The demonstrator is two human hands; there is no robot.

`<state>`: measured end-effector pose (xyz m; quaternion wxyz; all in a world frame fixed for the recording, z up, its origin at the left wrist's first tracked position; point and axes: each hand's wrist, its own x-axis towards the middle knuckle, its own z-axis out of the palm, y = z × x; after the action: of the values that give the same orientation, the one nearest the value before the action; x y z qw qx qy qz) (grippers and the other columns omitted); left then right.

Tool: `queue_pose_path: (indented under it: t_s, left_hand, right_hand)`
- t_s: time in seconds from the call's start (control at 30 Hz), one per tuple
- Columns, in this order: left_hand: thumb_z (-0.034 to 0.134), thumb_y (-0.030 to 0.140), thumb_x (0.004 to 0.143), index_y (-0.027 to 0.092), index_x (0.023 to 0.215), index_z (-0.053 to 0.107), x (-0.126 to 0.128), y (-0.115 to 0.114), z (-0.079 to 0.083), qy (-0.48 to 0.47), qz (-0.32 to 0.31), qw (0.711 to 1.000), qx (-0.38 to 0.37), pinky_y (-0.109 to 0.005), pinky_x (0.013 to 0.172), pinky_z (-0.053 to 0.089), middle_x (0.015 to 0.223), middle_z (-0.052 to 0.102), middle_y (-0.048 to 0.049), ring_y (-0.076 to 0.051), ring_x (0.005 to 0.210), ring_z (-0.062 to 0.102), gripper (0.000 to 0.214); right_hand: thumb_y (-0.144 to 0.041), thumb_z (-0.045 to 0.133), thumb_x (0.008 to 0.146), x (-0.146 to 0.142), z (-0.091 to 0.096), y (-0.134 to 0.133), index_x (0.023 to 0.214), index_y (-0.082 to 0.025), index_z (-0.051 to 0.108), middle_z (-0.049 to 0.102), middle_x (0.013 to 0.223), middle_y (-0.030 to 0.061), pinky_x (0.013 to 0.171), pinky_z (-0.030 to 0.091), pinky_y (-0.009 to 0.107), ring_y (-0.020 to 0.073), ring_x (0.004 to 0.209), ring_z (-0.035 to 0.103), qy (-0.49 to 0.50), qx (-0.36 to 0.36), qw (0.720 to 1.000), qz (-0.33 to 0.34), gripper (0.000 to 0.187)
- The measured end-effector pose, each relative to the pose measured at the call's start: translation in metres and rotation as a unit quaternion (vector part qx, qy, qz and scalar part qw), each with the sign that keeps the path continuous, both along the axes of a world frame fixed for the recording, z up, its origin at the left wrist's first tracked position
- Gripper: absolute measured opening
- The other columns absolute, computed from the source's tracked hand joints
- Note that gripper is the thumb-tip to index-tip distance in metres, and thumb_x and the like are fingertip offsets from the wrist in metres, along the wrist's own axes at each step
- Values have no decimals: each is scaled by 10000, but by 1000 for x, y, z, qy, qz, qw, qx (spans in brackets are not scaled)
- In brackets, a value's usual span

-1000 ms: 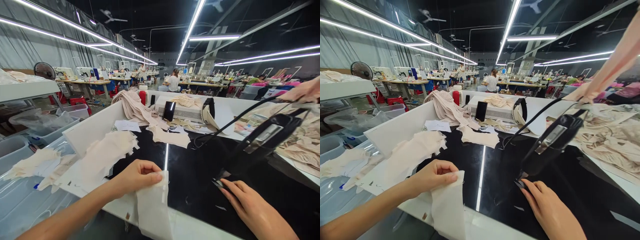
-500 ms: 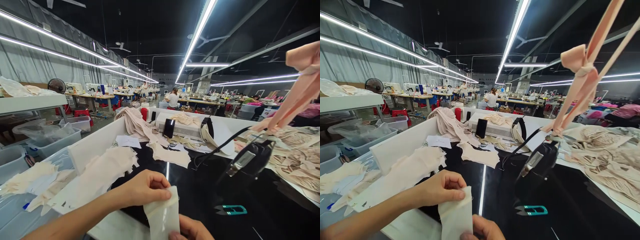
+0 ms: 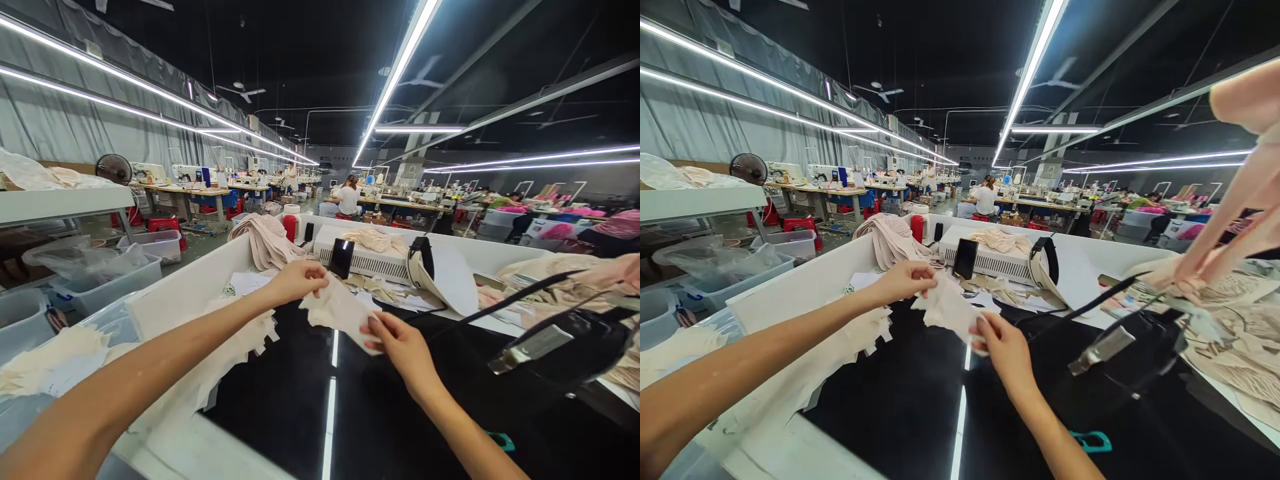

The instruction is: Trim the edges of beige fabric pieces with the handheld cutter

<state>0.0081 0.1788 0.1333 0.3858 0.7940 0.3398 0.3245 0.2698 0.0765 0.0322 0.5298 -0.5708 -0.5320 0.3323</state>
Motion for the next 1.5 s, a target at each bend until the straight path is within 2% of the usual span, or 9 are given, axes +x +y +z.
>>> queue_pose_path:
  t_s: [0.1, 0.17, 0.33, 0.47, 0.7, 0.97, 1.17, 1.3, 1.5]
  left_hand:
    - [694, 307, 979, 186, 1069, 792, 14, 20, -5, -13, 19, 997, 68, -299, 891, 594, 1034, 827, -45, -213, 985, 765, 180]
    - [683, 271, 993, 192, 1059, 810, 16, 28, -20, 3, 22, 995, 100, -321, 980, 586, 1103, 839, -47, -224, 1044, 766, 163]
    - [704, 131, 921, 196, 972, 836, 3, 36, -74, 93, 2, 988, 124, -318, 961, 575, 956, 848, -36, -235, 948, 773, 156]
    - [711, 112, 951, 202, 1017, 845, -6, 38, -97, 140, -14, 980, 138, -321, 1037, 562, 1105, 874, -61, -259, 1085, 803, 174]
    - [651, 132, 1042, 205, 1204, 854, -10, 33, -103, 194, -30, 967, 164, -344, 1123, 555, 1305, 866, -87, -281, 1238, 800, 270]
    - [550, 81, 1017, 245, 1281, 866, -11, 28, -102, 224, -4, 957, 184, -358, 1182, 577, 1367, 862, -39, -267, 1293, 793, 443]
    - [475, 140, 1103, 195, 1404, 814, 11, 33, -85, 202, 14, 958, 201, -360, 1257, 539, 1458, 825, -76, -256, 1379, 755, 457]
    - [576, 226, 1127, 199, 1456, 782, 28, 36, -91, 221, -10, 955, 196, -368, 1278, 526, 1509, 799, -92, -264, 1429, 731, 389]
    - [699, 396, 1109, 232, 1566, 707, 29, 37, -109, 289, 18, 943, 162, -625, 1379, 392, 1718, 624, -173, -389, 1644, 541, 486]
  right_hand:
    - [-640, 617, 1028, 13, 0, 36, 1323, -211, 835, 859, 1342, 157, 1198, 624, 592, 375, 1308, 803, -80, 84, 989, -89, 564]
    - [-520, 564, 1047, 20, -7, 51, 1318, -216, 848, 829, 1455, 159, 1317, 508, 621, 380, 1427, 742, -139, 119, 978, -100, 496]
    - [-290, 531, 1026, 27, -40, 57, 1147, -233, 911, 880, 1358, 126, 1243, 586, 539, 330, 1323, 807, -276, 121, 952, -47, 404]
    - [-201, 521, 1046, 29, -58, 52, 1193, -239, 916, 881, 1367, 115, 1194, 629, 496, 307, 1299, 824, -367, 108, 924, -17, 423]
    - [-89, 452, 1080, 28, -55, 50, 1327, -186, 881, 855, 1419, 148, 1187, 603, 461, 313, 1325, 791, -495, 98, 863, -21, 504]
    - [25, 535, 999, 14, -41, 34, 1310, -275, 883, 866, 1310, 94, 855, 492, 357, 268, 1055, 712, -598, 76, 794, -79, 555]
    - [20, 531, 1024, 2, -42, 29, 1451, -283, 813, 835, 1384, 103, 921, 492, 379, 286, 1156, 703, -628, 82, 769, -90, 595]
    - [23, 555, 1008, 5, -48, 31, 1421, -281, 820, 851, 1321, 85, 911, 511, 359, 266, 1126, 740, -645, 83, 757, -72, 578]
    - [51, 509, 997, 8, -62, 34, 1408, -225, 822, 847, 1295, 132, 893, 568, 390, 288, 1056, 786, -655, 87, 746, -82, 586]
